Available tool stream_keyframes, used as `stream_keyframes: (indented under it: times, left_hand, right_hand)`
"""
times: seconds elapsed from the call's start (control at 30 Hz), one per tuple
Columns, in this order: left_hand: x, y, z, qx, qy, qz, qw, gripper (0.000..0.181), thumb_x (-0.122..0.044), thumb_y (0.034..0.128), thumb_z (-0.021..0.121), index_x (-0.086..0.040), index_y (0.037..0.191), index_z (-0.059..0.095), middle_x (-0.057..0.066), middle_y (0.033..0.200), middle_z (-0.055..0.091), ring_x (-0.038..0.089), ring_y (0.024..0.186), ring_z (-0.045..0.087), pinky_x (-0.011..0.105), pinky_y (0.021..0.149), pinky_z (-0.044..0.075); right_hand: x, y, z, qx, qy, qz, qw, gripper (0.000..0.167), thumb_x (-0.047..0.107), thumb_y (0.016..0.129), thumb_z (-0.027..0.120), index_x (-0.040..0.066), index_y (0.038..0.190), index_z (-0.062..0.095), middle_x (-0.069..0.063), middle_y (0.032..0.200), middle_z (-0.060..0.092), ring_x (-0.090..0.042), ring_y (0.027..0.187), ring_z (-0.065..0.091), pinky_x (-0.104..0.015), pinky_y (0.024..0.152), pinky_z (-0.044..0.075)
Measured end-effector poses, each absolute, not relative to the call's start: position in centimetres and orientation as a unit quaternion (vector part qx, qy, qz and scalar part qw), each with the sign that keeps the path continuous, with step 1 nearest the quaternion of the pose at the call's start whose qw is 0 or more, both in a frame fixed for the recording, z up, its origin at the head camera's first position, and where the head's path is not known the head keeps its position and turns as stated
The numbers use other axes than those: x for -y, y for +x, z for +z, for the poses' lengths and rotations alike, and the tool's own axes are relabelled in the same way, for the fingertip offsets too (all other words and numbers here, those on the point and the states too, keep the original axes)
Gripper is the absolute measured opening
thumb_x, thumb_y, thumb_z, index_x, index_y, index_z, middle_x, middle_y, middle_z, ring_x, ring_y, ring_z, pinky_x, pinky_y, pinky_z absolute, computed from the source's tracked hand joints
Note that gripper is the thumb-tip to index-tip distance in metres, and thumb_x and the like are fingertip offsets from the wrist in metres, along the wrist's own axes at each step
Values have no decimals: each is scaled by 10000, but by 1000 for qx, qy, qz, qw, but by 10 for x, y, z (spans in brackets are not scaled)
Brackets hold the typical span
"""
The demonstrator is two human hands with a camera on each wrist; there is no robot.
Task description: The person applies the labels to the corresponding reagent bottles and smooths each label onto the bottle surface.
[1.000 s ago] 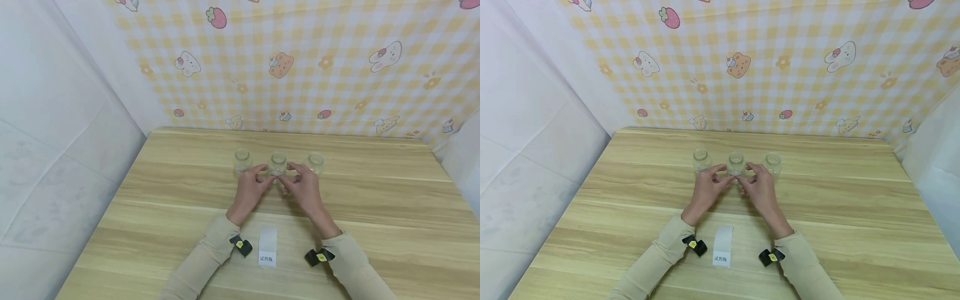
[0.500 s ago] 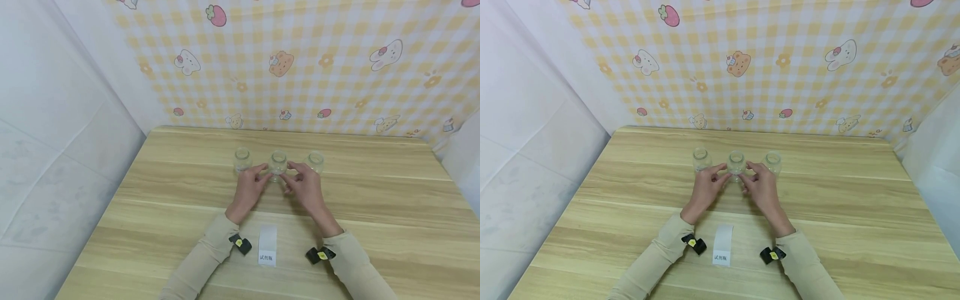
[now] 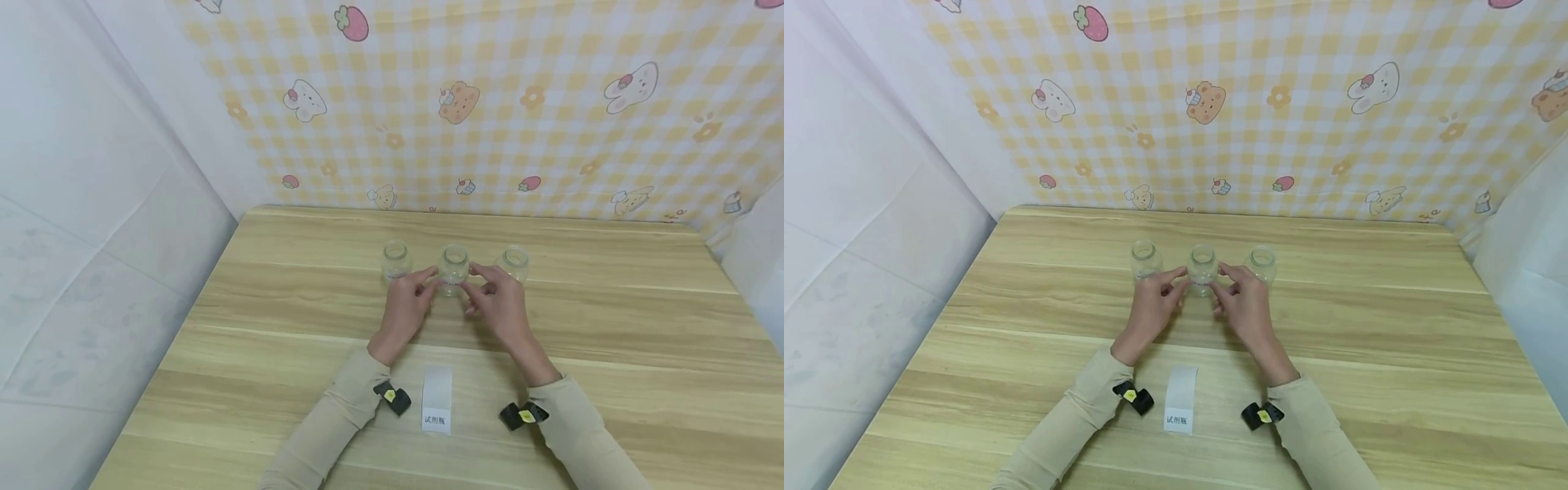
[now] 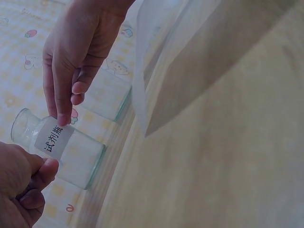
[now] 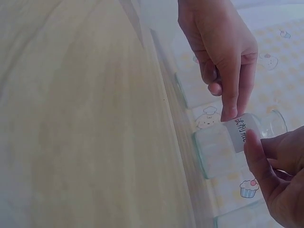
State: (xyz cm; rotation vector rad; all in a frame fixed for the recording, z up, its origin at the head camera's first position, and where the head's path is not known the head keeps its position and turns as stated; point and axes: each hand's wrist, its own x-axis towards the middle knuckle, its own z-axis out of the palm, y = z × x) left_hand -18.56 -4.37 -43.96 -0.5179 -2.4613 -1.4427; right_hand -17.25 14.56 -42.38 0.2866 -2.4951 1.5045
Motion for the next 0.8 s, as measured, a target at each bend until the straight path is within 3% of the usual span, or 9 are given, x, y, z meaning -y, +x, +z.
stream_keyframes:
  times: [0.43, 0.67, 0.8]
  left_hand:
    - [44, -184, -439, 844, -167, -497, 112, 272, -41, 1017, 645, 67, 1264, 678, 122, 678, 695, 165, 524, 622, 193, 479, 463]
    - [43, -183, -431, 853, -148, -493, 88, 298, -48, 1026, 632, 66, 1301, 650, 121, 713, 708, 138, 574, 622, 202, 501, 477]
    - [45, -179, -427, 861, -127, -486, 84, 251, -27, 1012, 645, 73, 1238, 692, 131, 769, 731, 138, 588, 635, 214, 495, 491]
  right_hand:
    - [-144, -170, -423, 848, 83, 514, 97, 387, -18, 947, 724, -74, 1322, 645, -200, 1074, 673, -214, 565, 699, -258, 530, 573]
    - [-146, -167, -418, 841, 86, 527, 87, 415, -22, 962, 702, -106, 1355, 596, -225, 1092, 652, -249, 593, 710, -280, 550, 592]
    - [-144, -163, -418, 840, 92, 527, 85, 411, -36, 961, 695, -126, 1348, 587, -258, 1143, 651, -235, 587, 705, -290, 548, 594]
